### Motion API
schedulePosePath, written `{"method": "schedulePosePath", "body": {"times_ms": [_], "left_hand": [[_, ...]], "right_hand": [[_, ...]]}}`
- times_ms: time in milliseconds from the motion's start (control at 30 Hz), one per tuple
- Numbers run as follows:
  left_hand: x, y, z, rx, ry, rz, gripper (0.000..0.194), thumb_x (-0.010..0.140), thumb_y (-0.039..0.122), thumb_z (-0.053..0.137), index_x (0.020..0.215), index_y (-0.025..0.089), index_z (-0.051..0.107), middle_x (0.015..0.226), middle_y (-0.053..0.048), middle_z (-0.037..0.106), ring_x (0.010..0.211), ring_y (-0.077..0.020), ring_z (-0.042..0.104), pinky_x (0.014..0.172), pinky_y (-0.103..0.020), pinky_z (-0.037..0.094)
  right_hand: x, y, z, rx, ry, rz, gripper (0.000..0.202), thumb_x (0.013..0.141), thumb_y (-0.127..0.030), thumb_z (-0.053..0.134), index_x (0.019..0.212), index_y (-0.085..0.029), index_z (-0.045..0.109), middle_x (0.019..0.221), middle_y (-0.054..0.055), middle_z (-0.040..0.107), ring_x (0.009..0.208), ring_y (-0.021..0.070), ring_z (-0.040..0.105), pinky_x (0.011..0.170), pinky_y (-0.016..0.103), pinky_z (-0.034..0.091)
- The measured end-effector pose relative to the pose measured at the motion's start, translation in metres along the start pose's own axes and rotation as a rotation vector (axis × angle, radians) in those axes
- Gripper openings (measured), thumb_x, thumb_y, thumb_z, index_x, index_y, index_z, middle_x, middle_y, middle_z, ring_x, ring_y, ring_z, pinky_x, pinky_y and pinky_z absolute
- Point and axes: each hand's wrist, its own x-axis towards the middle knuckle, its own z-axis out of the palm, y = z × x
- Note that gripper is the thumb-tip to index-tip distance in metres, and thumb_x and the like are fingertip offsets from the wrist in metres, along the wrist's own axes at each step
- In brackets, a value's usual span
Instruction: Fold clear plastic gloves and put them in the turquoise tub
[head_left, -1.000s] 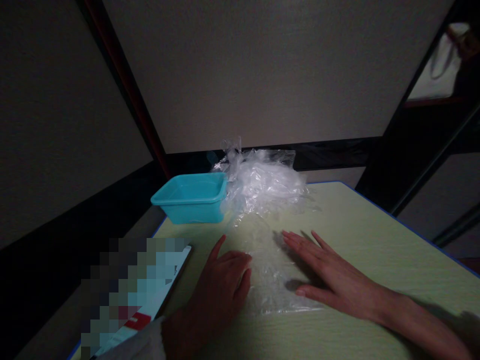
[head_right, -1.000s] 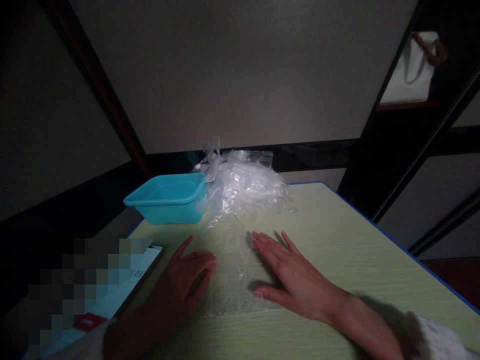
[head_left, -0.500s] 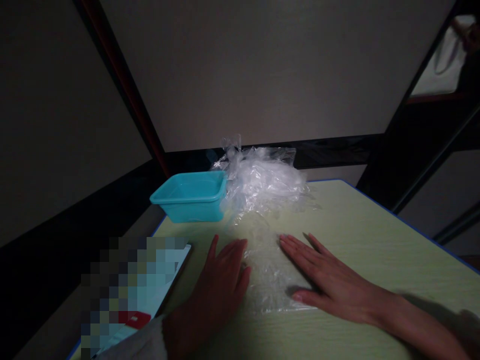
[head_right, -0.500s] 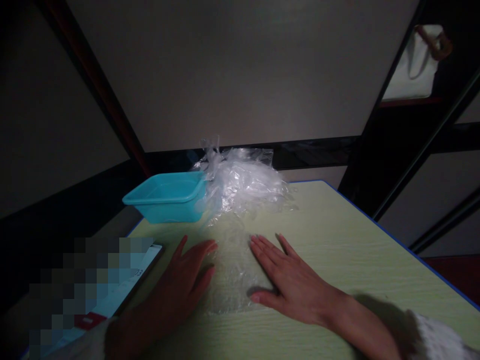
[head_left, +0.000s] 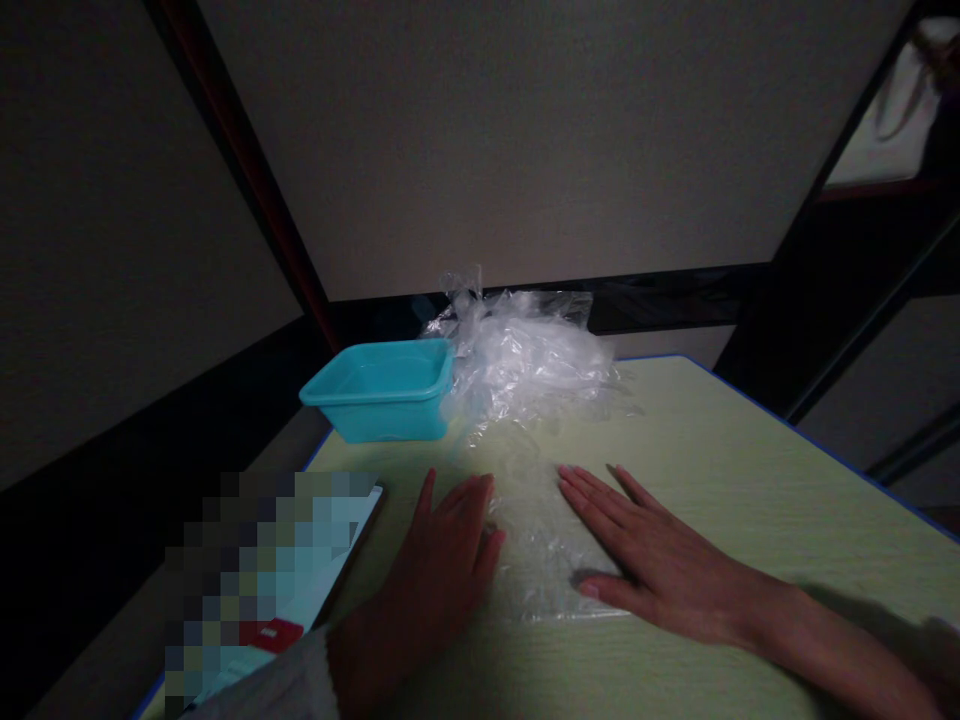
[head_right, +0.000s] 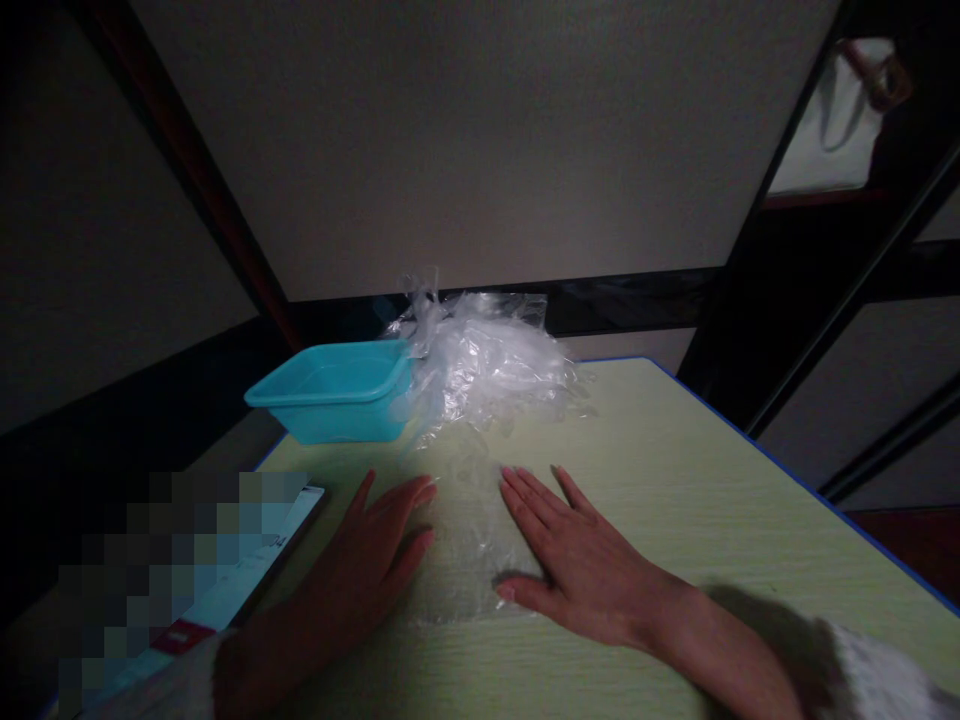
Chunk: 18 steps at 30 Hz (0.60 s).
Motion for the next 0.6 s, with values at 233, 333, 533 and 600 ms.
{"method": "schedulePosePath", "body": {"times_ms": [233,333,533,600], "left_hand": [[0.0005,0.0000,-0.0014,0.008,-0.022,-0.012,0.032,0.085,0.016,0.040,0.117,0.013,0.043,0.118,-0.015,0.061,0.111,-0.0269,0.056,0.102,-0.065,0.022],[0.0001,-0.0012,0.0002,0.017,-0.018,-0.008,0.033,0.085,0.015,0.040,0.117,0.012,0.043,0.118,-0.016,0.060,0.112,-0.0275,0.055,0.102,-0.065,0.023],[-0.0031,-0.0013,-0.0001,-0.033,0.052,0.049,0.034,0.087,0.016,0.038,0.120,0.012,0.042,0.119,-0.014,0.060,0.113,-0.0242,0.055,0.106,-0.057,0.024],[-0.0036,-0.0004,-0.0014,-0.073,0.039,0.064,0.032,0.088,0.016,0.038,0.119,0.013,0.044,0.117,-0.012,0.062,0.112,-0.0229,0.056,0.108,-0.056,0.022]], "right_hand": [[-0.0030,0.0059,0.0035,0.015,0.041,-0.046,0.083,0.086,-0.058,0.042,0.145,-0.016,0.001,0.148,0.017,0.015,0.134,0.0343,0.019,0.106,0.062,0.016],[-0.0034,0.0071,0.0032,0.025,0.049,-0.057,0.084,0.085,-0.059,0.043,0.145,-0.017,0.001,0.149,0.016,0.016,0.134,0.0340,0.020,0.106,0.060,0.016],[-0.0017,0.0029,-0.0028,0.021,-0.041,-0.002,0.084,0.085,-0.061,0.040,0.144,-0.009,0.011,0.148,0.020,0.016,0.134,0.0351,0.016,0.106,0.062,0.013],[-0.0013,0.0015,-0.0045,0.025,-0.061,0.006,0.085,0.085,-0.062,0.040,0.144,-0.008,0.012,0.147,0.021,0.015,0.134,0.0353,0.015,0.105,0.062,0.012]]}}
